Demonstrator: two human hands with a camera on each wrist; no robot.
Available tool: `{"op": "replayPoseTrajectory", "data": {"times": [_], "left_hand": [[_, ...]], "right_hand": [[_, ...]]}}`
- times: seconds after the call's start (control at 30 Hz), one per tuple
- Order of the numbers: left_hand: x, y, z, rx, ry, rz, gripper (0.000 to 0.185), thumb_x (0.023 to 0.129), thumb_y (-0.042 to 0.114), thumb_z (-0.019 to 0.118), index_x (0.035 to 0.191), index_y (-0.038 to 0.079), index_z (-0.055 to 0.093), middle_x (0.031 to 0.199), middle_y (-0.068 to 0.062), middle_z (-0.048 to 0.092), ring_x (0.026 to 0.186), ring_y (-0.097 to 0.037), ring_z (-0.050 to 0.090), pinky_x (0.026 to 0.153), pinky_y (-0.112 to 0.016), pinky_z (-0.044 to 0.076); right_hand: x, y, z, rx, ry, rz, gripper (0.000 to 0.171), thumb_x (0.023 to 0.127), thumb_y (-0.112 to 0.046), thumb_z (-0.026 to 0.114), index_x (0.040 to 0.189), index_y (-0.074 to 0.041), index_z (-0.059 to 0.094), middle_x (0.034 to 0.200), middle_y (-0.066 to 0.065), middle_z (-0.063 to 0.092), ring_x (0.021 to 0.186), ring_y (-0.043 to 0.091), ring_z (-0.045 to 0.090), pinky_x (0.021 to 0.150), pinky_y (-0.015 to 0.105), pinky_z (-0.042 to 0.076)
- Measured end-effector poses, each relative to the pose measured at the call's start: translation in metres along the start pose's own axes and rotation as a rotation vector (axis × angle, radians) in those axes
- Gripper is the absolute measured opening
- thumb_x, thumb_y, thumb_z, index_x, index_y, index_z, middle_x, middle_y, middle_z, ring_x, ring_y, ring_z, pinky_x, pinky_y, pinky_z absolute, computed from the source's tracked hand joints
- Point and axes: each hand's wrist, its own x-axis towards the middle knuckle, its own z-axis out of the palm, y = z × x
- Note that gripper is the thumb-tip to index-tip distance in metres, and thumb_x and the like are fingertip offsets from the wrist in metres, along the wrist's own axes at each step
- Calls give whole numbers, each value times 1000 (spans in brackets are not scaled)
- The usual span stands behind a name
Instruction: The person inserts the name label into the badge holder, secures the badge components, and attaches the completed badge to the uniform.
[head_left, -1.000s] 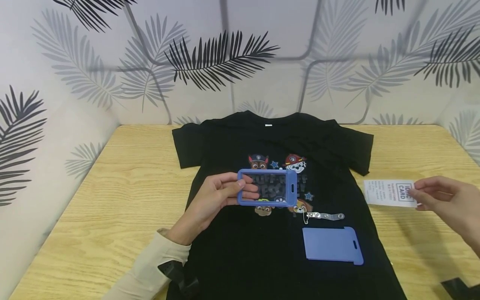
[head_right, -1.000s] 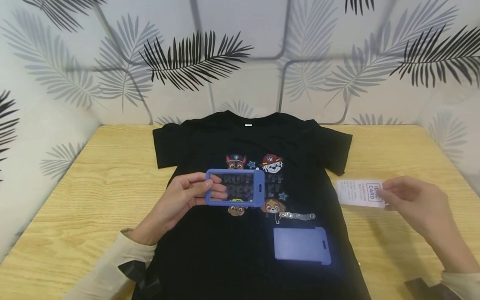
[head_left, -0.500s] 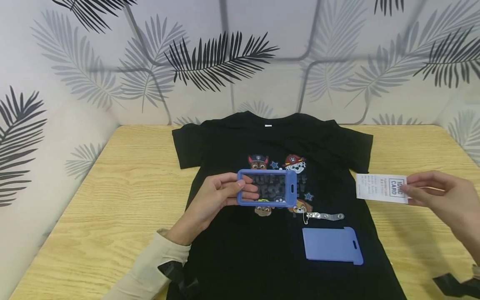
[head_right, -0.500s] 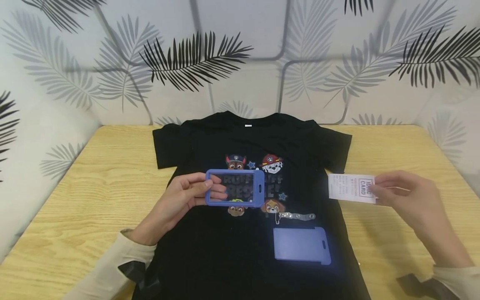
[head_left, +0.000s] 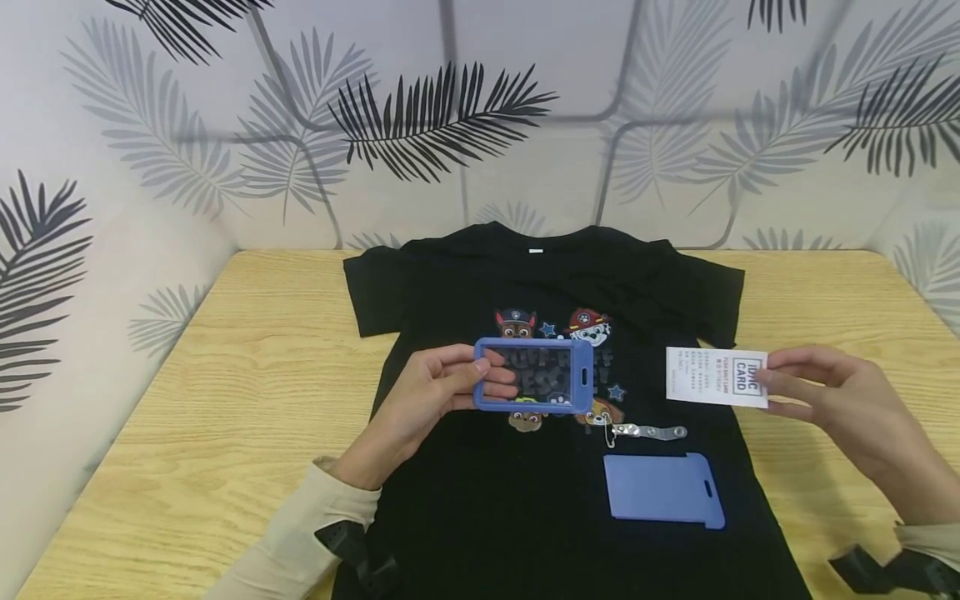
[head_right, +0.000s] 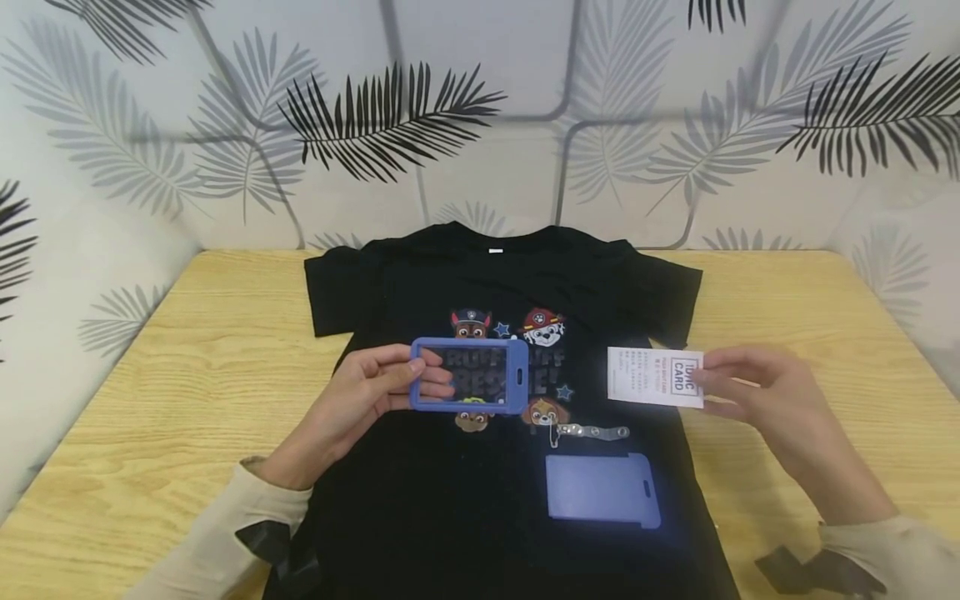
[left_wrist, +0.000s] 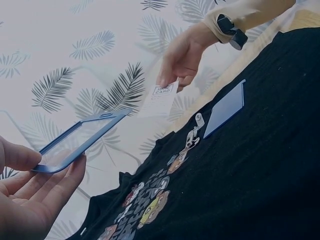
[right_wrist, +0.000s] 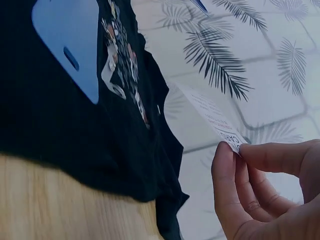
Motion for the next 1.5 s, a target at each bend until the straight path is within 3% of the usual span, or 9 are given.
{"op": "replayPoseTrajectory", "data": {"times": [0.13,0.23,0.97,1.5], "left_hand": [[0,0,0,-4,0,1,32,99,6,52,120,-18,53,105,-20,70,95,-22,70,88,-39,53],[0,0,-1,-1,1,3,32,99,7,53,120,-18,53,105,-20,70,95,-23,70,88,-40,53],[1,1,-3,8,21,-3,32,99,6,53,121,-17,53,107,-22,69,98,-25,69,89,-39,53],[1,0,-2,-42,17,8,33,97,2,54,122,-19,52,108,-22,68,97,-25,69,90,-39,52]], "right_hand": [[1,-2,9,177,-70,-14,11,90,2,64,99,-4,67,106,-3,58,85,11,62,70,28,58],[1,-4,15,225,-96,-11,13,90,5,62,97,-4,68,105,-3,61,86,12,63,70,28,58],[5,-14,35,349,-165,-43,19,91,9,57,98,-5,67,108,3,59,90,17,63,73,29,58],[6,-28,48,348,-157,-58,17,92,6,58,101,-5,66,113,5,54,93,17,59,74,25,57]]}}
